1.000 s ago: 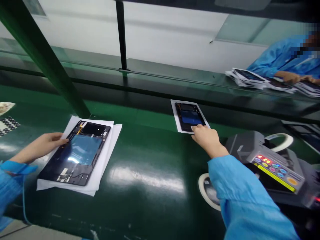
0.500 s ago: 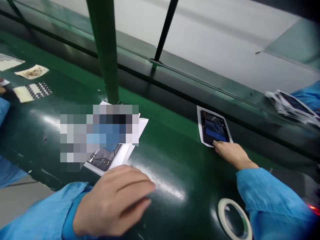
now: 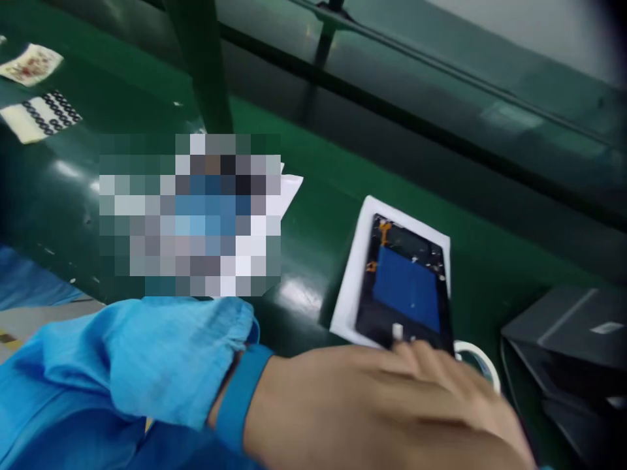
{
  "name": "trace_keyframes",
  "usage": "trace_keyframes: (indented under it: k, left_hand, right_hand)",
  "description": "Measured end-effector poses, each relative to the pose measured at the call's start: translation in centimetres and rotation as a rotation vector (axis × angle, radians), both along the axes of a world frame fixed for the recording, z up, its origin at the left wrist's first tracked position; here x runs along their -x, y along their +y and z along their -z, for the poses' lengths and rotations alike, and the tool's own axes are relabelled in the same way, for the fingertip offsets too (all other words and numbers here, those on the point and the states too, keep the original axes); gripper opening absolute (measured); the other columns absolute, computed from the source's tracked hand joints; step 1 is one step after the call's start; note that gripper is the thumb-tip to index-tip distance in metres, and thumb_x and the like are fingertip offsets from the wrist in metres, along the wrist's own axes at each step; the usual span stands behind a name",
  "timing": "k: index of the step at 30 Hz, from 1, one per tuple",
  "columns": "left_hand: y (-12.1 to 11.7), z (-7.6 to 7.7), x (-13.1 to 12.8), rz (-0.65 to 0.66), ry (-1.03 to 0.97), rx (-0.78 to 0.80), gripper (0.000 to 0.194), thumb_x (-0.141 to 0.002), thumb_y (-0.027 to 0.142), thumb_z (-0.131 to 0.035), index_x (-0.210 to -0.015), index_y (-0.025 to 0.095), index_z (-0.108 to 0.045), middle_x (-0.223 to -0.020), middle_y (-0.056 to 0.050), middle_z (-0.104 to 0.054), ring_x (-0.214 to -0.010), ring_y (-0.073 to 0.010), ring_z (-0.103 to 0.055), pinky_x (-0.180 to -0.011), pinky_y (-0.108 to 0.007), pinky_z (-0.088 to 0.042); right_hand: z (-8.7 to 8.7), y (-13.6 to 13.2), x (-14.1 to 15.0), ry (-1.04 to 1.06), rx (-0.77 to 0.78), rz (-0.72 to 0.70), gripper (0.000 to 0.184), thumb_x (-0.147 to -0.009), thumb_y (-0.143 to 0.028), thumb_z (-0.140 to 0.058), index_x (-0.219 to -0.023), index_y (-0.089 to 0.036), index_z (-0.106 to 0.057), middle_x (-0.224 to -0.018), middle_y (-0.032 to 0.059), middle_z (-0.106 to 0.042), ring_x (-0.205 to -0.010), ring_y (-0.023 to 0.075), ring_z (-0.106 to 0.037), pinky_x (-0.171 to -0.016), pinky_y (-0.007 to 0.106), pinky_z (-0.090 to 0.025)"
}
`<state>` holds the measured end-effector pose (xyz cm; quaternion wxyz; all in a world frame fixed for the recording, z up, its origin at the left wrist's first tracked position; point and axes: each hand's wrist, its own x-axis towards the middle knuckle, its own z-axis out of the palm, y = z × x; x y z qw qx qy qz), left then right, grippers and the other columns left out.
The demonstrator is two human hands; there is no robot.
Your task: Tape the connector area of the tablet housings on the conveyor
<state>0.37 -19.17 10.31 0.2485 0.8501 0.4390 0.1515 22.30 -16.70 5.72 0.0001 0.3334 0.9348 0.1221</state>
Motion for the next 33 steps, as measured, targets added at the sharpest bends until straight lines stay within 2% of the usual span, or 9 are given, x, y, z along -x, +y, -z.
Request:
trace_keyframes:
  k: [3,6,8,10,13,18,25,29,33]
  left_hand:
    - [0.9,3.5,-1.7,0.339,-0.001,-0.198,0.023,-0.093,0.023,-0.042,-0.092,0.023,-0.065,-0.084,-0.002,-0.066,-0.072,-0.0154,-0.058,-0.061,-0.03,-0.045]
    - [0.8,6.5,-2.2,0.411,0.17,-0.287,0.018,-0.089,0.019,-0.046,-0.099,0.014,-0.06,-0.079,-0.005,-0.061,-0.066,-0.0182,-0.054,-0.057,-0.033,-0.042]
    - [0.8,7.7,-2.1,0.433,0.265,-0.281,0.017,-0.087,0.018,-0.048,-0.1,0.013,-0.058,-0.079,-0.006,-0.059,-0.068,-0.02,-0.054,-0.058,-0.034,-0.042]
    - [0.8,8.2,-2.1,0.48,0.313,-0.289,0.014,-0.085,0.012,-0.047,-0.094,0.013,-0.058,-0.082,-0.007,-0.059,-0.07,-0.0205,-0.054,-0.059,-0.034,-0.042]
    - [0.9,8.1,-2.5,0.524,0.341,-0.329,0.021,-0.084,0.004,-0.042,-0.093,0.012,-0.058,-0.086,-0.01,-0.062,-0.069,-0.0205,-0.056,-0.059,-0.033,-0.042]
    - [0.8,7.4,-2.6,0.523,0.396,-0.316,0.027,-0.081,-0.001,-0.039,-0.091,0.012,-0.059,-0.081,-0.009,-0.063,-0.068,-0.0216,-0.058,-0.061,-0.033,-0.045]
    - [-0.2,7.0,-1.6,0.548,0.444,-0.293,0.027,-0.074,0.0,-0.05,-0.094,0.014,-0.061,-0.083,-0.006,-0.065,-0.069,-0.0216,-0.061,-0.063,-0.033,-0.046]
    - [0.7,5.9,-1.4,0.502,0.358,-0.229,0.012,-0.075,0.009,-0.058,-0.084,0.018,-0.06,-0.074,-0.001,-0.061,-0.064,-0.0187,-0.057,-0.064,-0.032,-0.046]
    - [4.0,4.9,-1.1,0.365,0.319,-0.198,0.007,-0.084,0.025,-0.058,-0.082,0.018,-0.057,-0.075,-0.002,-0.059,-0.068,-0.0195,-0.055,-0.062,-0.032,-0.044]
  right_hand:
    - [2.1,-4.2,1.9,0.112,0.092,0.001,0.029,-0.075,-0.003,-0.039,-0.074,-0.021,-0.062,-0.074,0.0078,-0.061,-0.067,0.0207,-0.052,-0.061,0.035,-0.042]
    - [2.8,-5.3,1.7,0.14,0.182,0.12,0.023,-0.077,-0.003,-0.044,-0.072,-0.019,-0.061,-0.067,0.0043,-0.058,-0.061,0.0172,-0.05,-0.057,0.032,-0.039]
    - [2.4,-5.0,-0.8,0.23,0.161,0.174,0.018,-0.083,-0.009,-0.048,-0.085,-0.018,-0.063,-0.073,0.0031,-0.062,-0.064,0.0143,-0.054,-0.06,0.029,-0.041]
    - [2.0,-4.6,-5.0,0.293,0.009,0.331,0.016,-0.086,-0.017,-0.054,-0.099,-0.019,-0.062,-0.084,0.0035,-0.066,-0.073,0.0135,-0.059,-0.067,0.027,-0.044]
    - [2.6,-3.3,-12.0,0.235,-0.355,0.729,0.028,-0.086,-0.026,-0.056,-0.113,-0.016,-0.058,-0.097,0.0089,-0.068,-0.084,0.0197,-0.063,-0.07,0.03,-0.047]
    - [5.1,0.5,-17.7,0.191,-0.394,0.987,0.035,-0.091,-0.033,-0.045,-0.116,-0.011,-0.058,-0.107,0.0157,-0.064,-0.091,0.0256,-0.063,-0.065,0.032,-0.044]
    - [5.4,2.2,-18.7,0.181,-0.506,0.979,0.026,-0.092,-0.031,-0.044,-0.098,-0.015,-0.064,-0.09,0.0093,-0.068,-0.077,0.0205,-0.064,-0.055,0.029,-0.038]
    - [4.4,1.6,-18.0,0.238,-0.51,0.821,0.016,-0.09,-0.026,-0.05,-0.097,-0.019,-0.062,-0.086,0.0078,-0.069,-0.076,0.0197,-0.064,-0.059,0.027,-0.043]
    - [2.5,1.9,-12.8,0.451,-0.245,0.573,0.007,-0.087,-0.019,-0.056,-0.092,-0.019,-0.06,-0.085,0.0047,-0.068,-0.074,0.0157,-0.064,-0.065,0.025,-0.047]
